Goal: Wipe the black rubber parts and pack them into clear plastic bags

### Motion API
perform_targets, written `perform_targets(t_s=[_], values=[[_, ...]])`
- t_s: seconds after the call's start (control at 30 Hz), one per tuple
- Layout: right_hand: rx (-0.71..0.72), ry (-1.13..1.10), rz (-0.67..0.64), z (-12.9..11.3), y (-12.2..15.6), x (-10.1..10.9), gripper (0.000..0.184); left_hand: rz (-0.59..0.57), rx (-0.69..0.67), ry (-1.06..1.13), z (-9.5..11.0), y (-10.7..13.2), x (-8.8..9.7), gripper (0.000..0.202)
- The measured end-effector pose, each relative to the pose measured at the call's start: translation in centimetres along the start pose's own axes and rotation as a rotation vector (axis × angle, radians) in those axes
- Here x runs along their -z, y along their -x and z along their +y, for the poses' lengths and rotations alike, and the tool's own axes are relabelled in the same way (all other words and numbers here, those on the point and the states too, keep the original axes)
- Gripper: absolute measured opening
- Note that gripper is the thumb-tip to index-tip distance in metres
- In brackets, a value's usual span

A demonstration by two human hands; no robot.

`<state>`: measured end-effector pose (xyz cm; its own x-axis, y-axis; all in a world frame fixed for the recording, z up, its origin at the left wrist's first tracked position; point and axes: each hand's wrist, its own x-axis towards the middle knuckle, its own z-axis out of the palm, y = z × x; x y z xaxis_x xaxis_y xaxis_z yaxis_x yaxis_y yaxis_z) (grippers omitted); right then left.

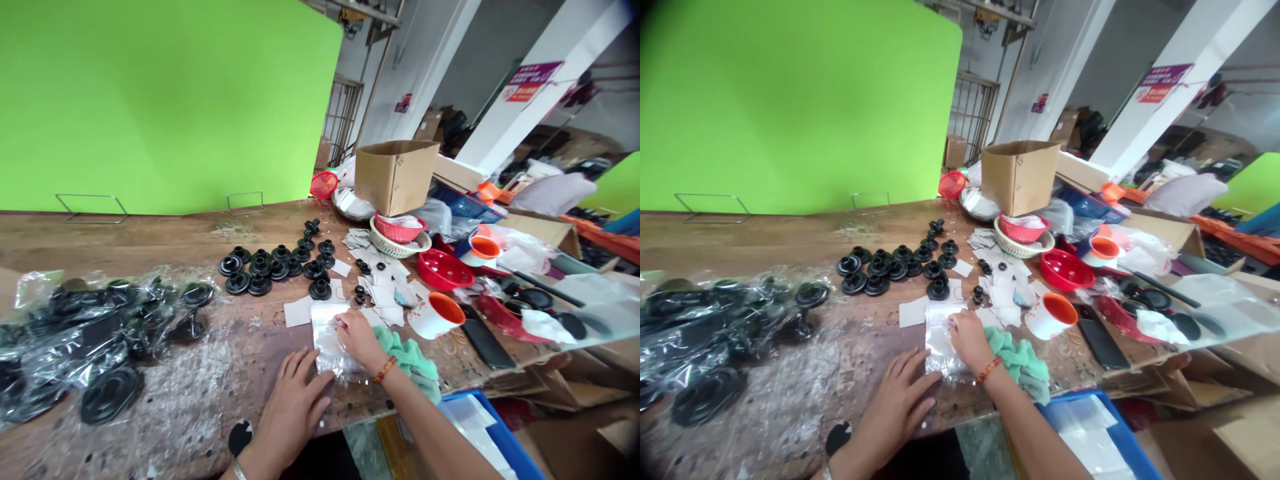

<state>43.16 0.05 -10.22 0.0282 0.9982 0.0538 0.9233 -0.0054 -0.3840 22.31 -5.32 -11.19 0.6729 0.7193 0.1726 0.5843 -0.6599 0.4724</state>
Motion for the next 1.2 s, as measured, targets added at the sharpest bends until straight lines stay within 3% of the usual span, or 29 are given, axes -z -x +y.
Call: perform_targets(t_s=[0.2,0.37,0.43,0.57,0.77,1.0,1.1,1.2], values=[[0.004,0.057,0.028,-0.7,-0.4,1.0,0.013,0.032,-0.024,-0.028,-0.3,0.0,-0.5,0.04],[-0.007,0.158,0.256,-1.1,-1.2,2.9,0.016,0.02,-0.036,-0.043,-0.2,0.0,-0.5,0.04],[-0.048,0.152,0.29,-1.0,-1.7,3.5,0.018,0.007,-0.024,-0.04,-0.2,-0.1,-0.5,0.037],[-0.034,0.148,0.24,-0.4,-2.4,3.8,0.022,-0.007,-0.008,-0.023,-0.3,0.0,-0.5,0.036],[0.062,0.149,0.107,0.9,-3.0,2.7,0.02,0.031,0.021,0.031,0.2,0.1,-0.3,0.042],[0.189,0.175,0.027,0.7,-3.3,1.7,0.021,0.033,-0.089,0.036,2.3,-2.7,-1.1,0.04],[0.216,0.195,0.053,0.5,-3.3,1.7,0.024,0.016,-0.088,-0.012,1.9,-3.1,-2.4,0.043],[0.185,0.184,0.256,0.8,-3.6,2.6,0.03,0.017,-0.102,-0.049,1.4,-2.8,-3.1,0.043]])
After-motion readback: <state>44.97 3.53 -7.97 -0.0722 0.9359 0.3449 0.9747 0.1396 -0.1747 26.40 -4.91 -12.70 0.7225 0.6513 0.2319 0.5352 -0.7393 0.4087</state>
